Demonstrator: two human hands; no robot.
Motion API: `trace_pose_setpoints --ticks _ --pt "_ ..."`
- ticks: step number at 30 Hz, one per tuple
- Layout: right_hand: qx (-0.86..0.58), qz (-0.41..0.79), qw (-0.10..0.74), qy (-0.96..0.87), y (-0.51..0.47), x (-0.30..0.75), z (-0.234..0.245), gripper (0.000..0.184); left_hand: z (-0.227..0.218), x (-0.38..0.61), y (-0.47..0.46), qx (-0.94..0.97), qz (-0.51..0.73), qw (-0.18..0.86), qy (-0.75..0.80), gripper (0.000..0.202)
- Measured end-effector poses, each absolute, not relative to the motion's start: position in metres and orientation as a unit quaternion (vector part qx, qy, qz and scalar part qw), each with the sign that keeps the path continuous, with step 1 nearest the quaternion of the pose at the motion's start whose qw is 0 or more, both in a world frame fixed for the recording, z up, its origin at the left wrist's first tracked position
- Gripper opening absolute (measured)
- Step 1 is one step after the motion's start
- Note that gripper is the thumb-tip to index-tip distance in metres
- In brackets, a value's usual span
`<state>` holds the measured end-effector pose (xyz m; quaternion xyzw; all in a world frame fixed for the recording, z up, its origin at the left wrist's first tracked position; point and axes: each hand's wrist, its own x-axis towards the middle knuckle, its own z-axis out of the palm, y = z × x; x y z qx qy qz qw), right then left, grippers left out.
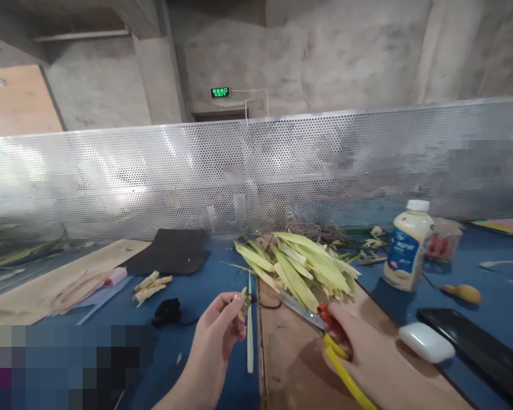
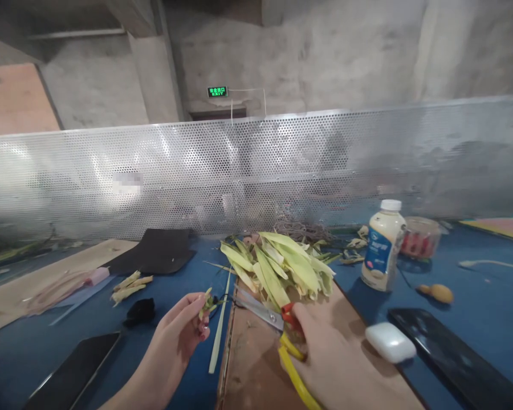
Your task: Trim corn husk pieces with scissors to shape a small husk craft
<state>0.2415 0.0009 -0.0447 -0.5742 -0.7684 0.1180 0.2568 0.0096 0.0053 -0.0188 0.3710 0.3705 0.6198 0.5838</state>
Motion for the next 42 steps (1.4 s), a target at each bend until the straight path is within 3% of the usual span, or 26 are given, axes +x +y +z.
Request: trace_pose_setpoints --ticks 7,14,27,42 --pt "-0.595 0.072 0.188 -0.778 -0.004 0.237 -0.034 0.017 -0.01 0.016 -0.006 0.4 0.634 0.531 0.395 0.019" --pt "-0.605 0.027 0.212 -0.767 -0.011 0.23 -0.029 0.02 -0.009 0.016 -0.01 0.408 0.628 0.529 0.4 0.02" --pt "-0.599 0.049 0.206 -0.772 -0.009 0.232 -0.034 0.018 -0.007 0.017 -0.012 0.404 0.627 0.522 0.414 0.02" --pt "-0.59 0.052 0.21 -0.778 -0.005 0.235 -0.043 0.028 -0.006 0.017 -0.01 0.413 0.622 0.527 0.407 0.017"
